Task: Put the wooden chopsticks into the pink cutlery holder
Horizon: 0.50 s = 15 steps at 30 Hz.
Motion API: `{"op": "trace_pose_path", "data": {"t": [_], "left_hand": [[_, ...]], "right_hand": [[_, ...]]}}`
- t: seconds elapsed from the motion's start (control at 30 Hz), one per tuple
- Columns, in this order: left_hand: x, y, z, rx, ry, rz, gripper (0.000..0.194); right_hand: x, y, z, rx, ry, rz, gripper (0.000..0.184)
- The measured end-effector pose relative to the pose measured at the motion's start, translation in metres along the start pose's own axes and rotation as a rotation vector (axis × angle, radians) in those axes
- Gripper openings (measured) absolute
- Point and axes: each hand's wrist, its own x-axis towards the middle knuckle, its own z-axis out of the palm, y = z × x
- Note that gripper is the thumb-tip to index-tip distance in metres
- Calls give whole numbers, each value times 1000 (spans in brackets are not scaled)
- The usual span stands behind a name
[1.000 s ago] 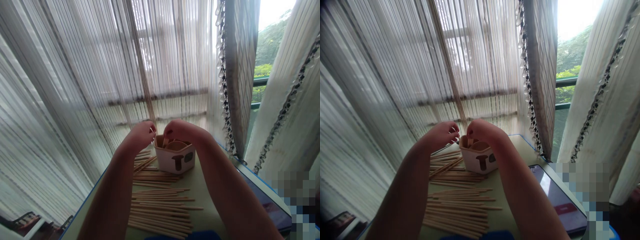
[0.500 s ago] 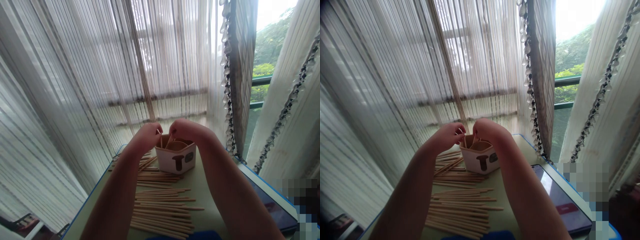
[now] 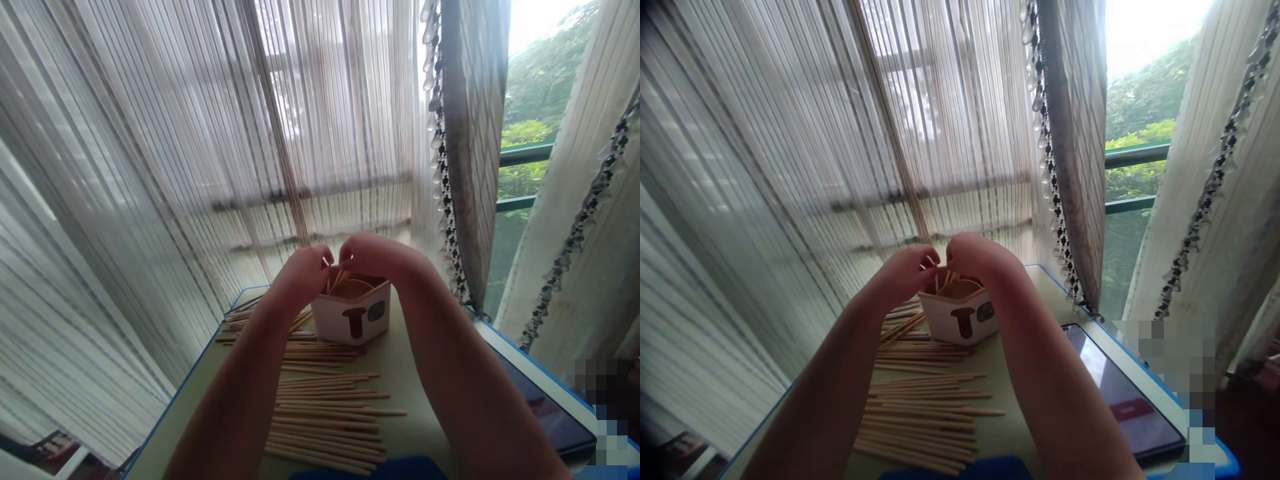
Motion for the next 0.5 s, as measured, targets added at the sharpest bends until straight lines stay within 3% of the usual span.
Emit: {"op": "trace_pose_path", "data": {"t": [0.5], "left_hand": [[7, -1, 11, -32, 59, -45, 16]], "right_hand": [[0, 7, 0, 48, -39, 29, 27]]}}
